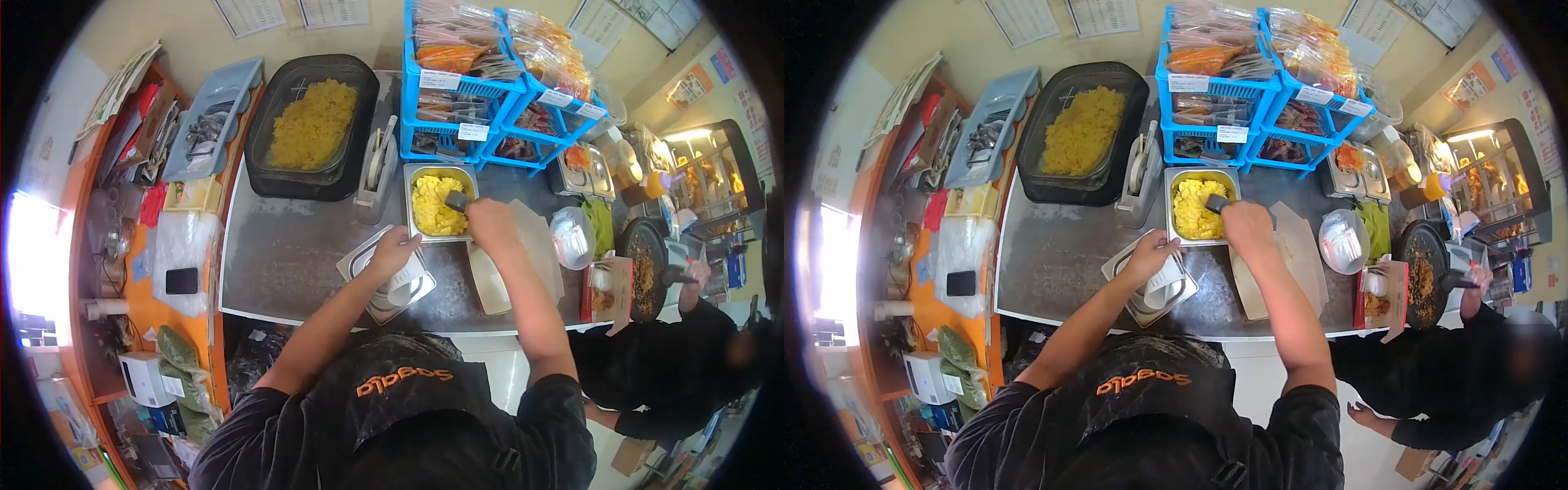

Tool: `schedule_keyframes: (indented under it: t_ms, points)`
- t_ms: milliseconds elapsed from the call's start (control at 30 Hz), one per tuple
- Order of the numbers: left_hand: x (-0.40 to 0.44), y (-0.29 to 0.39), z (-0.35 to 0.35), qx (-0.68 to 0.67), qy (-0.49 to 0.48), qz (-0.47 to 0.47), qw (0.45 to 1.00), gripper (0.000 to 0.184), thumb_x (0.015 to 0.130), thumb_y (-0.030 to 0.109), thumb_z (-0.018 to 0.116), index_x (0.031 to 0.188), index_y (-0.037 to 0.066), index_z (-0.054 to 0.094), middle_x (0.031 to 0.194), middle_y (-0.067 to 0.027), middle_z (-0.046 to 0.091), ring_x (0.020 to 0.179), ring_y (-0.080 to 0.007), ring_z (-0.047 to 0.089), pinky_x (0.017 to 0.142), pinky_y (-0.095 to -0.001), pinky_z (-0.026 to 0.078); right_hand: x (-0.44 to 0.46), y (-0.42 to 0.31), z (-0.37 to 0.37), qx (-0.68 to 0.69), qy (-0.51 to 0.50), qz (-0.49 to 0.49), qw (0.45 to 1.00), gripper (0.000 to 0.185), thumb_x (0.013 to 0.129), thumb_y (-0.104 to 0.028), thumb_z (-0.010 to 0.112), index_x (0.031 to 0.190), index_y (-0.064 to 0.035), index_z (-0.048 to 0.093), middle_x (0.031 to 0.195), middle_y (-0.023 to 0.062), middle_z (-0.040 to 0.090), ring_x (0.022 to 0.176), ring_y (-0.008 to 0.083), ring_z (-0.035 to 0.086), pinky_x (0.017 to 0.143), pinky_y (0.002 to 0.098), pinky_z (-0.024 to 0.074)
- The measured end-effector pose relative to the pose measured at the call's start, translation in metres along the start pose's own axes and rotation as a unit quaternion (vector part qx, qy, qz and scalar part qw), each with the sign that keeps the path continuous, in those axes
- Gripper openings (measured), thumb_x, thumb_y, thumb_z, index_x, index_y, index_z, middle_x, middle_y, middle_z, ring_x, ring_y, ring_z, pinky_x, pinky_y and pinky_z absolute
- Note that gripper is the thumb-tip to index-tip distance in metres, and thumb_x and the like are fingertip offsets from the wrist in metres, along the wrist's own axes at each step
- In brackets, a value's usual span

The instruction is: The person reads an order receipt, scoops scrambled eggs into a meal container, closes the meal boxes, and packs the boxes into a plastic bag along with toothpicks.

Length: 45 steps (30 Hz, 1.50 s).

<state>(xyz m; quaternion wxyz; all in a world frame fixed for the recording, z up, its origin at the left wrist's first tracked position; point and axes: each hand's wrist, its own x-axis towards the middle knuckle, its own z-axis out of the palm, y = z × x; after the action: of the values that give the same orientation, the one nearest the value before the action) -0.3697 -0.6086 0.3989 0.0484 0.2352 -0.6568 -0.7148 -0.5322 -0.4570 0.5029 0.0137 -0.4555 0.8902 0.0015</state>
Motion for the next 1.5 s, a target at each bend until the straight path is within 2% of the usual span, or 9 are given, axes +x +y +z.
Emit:
schedule_keyframes:
  t_ms: [400, 500, 633, 733, 767, 967, 1167, 1300, 1500]
  points:
    - [-0.004, 0.006, 0.014, -0.104, 0.008, -0.035, 0.994, 0.011, 0.094, 0.012, 0.06, 0.097, 0.001, 0.061, 0.084, -0.0053, 0.069, 0.067, -0.0088, 0.06, 0.058, -0.0253, 0.046, 0.012, -0.049, -0.011, -0.009, -0.144, -0.079, 0.986, 0.02, 0.078, -0.013, 0.059, 0.091, -0.0051, 0.072, 0.094, 0.0173, 0.07, 0.089, 0.0317, 0.069, 0.077, 0.0411, 0.055]
    - [-0.007, 0.011, 0.015, -0.124, 0.018, -0.054, 0.991, 0.011, 0.095, 0.011, 0.06, 0.099, 0.001, 0.062, 0.082, -0.003, 0.067, 0.066, -0.007, 0.058, 0.059, -0.0238, 0.045, 0.027, -0.052, -0.016, 0.029, -0.182, -0.035, 0.982, 0.023, 0.079, -0.017, 0.06, 0.093, -0.0018, 0.071, 0.097, 0.02, 0.07, 0.091, 0.0335, 0.068, 0.08, 0.0427, 0.0539]
    - [-0.011, 0.006, 0.016, -0.086, 0.01, -0.044, 0.995, 0.011, 0.094, 0.012, 0.061, 0.097, 0.001, 0.063, 0.08, -0.002, 0.066, 0.065, -0.0058, 0.056, 0.057, -0.0234, 0.044, 0.049, -0.027, 0.022, 0.134, -0.173, -0.003, 0.976, 0.025, 0.073, -0.022, 0.063, 0.072, 0.0014, 0.07, 0.084, 0.0253, 0.066, 0.082, 0.0381, 0.066, 0.074, 0.0456, 0.0524]
    - [-0.006, -0.008, 0.013, -0.06, 0.005, -0.026, 0.998, 0.012, 0.093, 0.013, 0.062, 0.092, 0.001, 0.062, 0.078, -0.0027, 0.066, 0.062, -0.006, 0.055, 0.054, -0.0241, 0.043, 0.06, -0.002, 0.058, 0.166, -0.18, -0.052, 0.968, 0.024, 0.072, -0.022, 0.064, 0.072, 0.0015, 0.07, 0.08, 0.0242, 0.066, 0.075, 0.0383, 0.065, 0.07, 0.046, 0.0517]
    - [-0.005, -0.008, 0.014, -0.052, 0.013, -0.024, 0.998, 0.013, 0.093, 0.013, 0.063, 0.088, 0.001, 0.061, 0.076, -0.0035, 0.066, 0.06, -0.0068, 0.055, 0.052, -0.0256, 0.042, 0.056, -0.007, 0.039, 0.231, -0.23, 0.058, 0.944, 0.021, 0.072, -0.018, 0.065, 0.069, 0.0018, 0.07, 0.07, 0.0204, 0.065, 0.062, 0.0309, 0.063, 0.059, 0.0426, 0.0491]
    - [-0.009, 0.008, 0.008, -0.047, -0.028, -0.052, 0.997, 0.015, 0.092, 0.015, 0.064, 0.087, 0.001, 0.06, 0.08, -0.0056, 0.069, 0.063, -0.0087, 0.059, 0.055, -0.0274, 0.045, 0.033, 0.009, 0.031, 0.487, -0.245, 0.189, 0.816, 0.017, 0.083, -0.01, 0.064, 0.07, -0.0003, 0.068, 0.056, 0.0038, 0.055, 0.045, 0.0097, 0.044, 0.042, 0.0286, 0.0304]
    - [-0.008, -0.002, 0.003, -0.052, -0.05, -0.014, 0.997, 0.017, 0.093, 0.017, 0.062, 0.098, 0.0, 0.062, 0.089, -0.0073, 0.072, 0.07, -0.0087, 0.062, 0.059, -0.0256, 0.047, 0.015, 0.023, 0.029, 0.608, -0.208, 0.263, 0.72, 0.014, 0.085, -0.009, 0.064, 0.085, 0.0032, 0.07, 0.055, 0.0015, 0.054, 0.04, 0.0072, 0.035, 0.039, 0.0278, 0.0229]
    - [-0.009, 0.009, -0.002, -0.043, -0.079, -0.063, 0.994, 0.017, 0.095, 0.015, 0.06, 0.102, -0.001, 0.06, 0.097, -0.011, 0.071, 0.082, -0.0096, 0.063, 0.069, -0.0226, 0.047, 0.007, 0.034, 0.033, 0.603, -0.19, 0.276, 0.724, 0.013, 0.082, -0.011, 0.067, 0.084, 0.0004, 0.072, 0.056, 0.0021, 0.055, 0.042, 0.0085, 0.039, 0.041, 0.0283, 0.0274]
    - [-0.012, 0.009, 0.003, -0.049, -0.06, -0.023, 0.997, 0.017, 0.095, 0.014, 0.059, 0.104, -0.001, 0.061, 0.092, -0.0092, 0.071, 0.075, -0.0094, 0.063, 0.064, -0.0249, 0.048, 0.006, -0.005, 0.043, 0.237, 0.091, 0.111, 0.961, 0.016, 0.08, -0.016, 0.065, 0.084, -0.003, 0.074, 0.076, 0.0179, 0.069, 0.069, 0.0306, 0.068, 0.064, 0.0409, 0.0515]
